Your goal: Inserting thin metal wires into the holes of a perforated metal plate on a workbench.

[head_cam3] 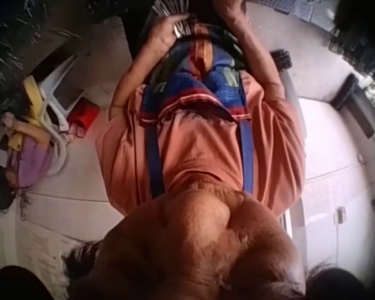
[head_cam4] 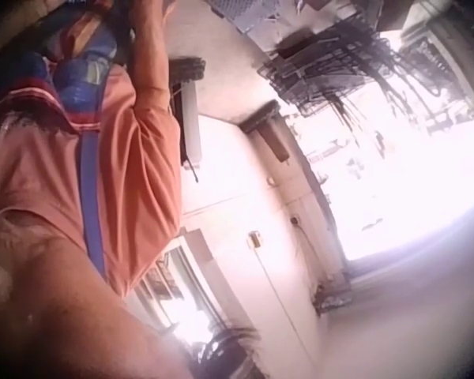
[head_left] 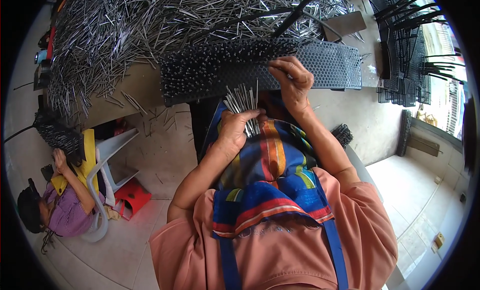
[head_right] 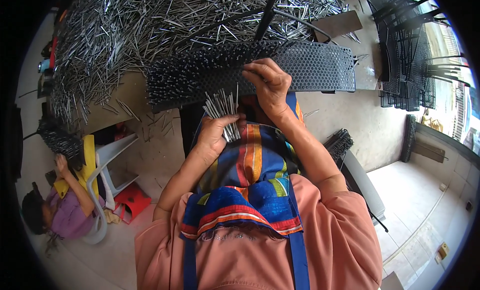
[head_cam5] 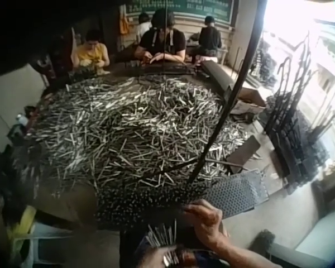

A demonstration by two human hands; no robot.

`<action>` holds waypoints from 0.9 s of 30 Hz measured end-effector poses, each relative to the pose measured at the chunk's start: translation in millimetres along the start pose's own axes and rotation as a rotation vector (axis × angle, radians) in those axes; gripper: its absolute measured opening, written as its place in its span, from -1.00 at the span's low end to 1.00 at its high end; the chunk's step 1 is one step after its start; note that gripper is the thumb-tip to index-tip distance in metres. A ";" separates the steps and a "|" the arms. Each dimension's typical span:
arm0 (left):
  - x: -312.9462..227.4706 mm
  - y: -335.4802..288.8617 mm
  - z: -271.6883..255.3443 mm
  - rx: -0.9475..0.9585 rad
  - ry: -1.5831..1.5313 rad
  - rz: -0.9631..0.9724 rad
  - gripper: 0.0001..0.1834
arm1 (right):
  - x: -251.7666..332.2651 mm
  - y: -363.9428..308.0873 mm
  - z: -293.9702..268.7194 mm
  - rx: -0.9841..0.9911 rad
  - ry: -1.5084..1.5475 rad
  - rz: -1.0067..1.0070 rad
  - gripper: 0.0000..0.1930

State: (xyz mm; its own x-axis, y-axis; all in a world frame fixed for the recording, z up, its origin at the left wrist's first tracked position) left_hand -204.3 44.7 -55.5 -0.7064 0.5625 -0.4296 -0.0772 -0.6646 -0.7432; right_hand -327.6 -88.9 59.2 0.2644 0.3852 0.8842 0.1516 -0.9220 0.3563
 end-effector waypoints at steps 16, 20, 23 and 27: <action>2.1 -0.8 3.1 -0.025 -0.066 -0.031 -0.76 | -0.7 16.0 26.0 0.120 -0.299 0.000 -0.85; -4.3 -1.6 1.6 -0.006 -0.009 0.112 -0.74 | 1.0 24.0 28.0 0.092 -0.283 -0.041 -0.85; -9.2 -3.8 2.2 -0.027 0.026 0.113 -0.73 | 3.6 30.3 34.0 0.144 -0.345 -0.060 -0.85; -14.2 -7.1 5.7 0.013 -0.010 0.117 -0.76 | -2.1 34.5 35.4 0.177 -0.440 -0.038 -0.84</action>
State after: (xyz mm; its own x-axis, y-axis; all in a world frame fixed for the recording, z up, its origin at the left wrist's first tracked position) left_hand -197.8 38.6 -41.2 -0.7182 0.4757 -0.5079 -0.0027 -0.7318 -0.6815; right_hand -289.3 -120.1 58.9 0.6283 0.4338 0.6458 0.3190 -0.9008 0.2946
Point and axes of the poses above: each hand's wrist, its own y-axis towards the middle knuckle, its own z-axis out of the palm, x = y × z, the point moved 9 cm from there along y, towards the middle knuckle
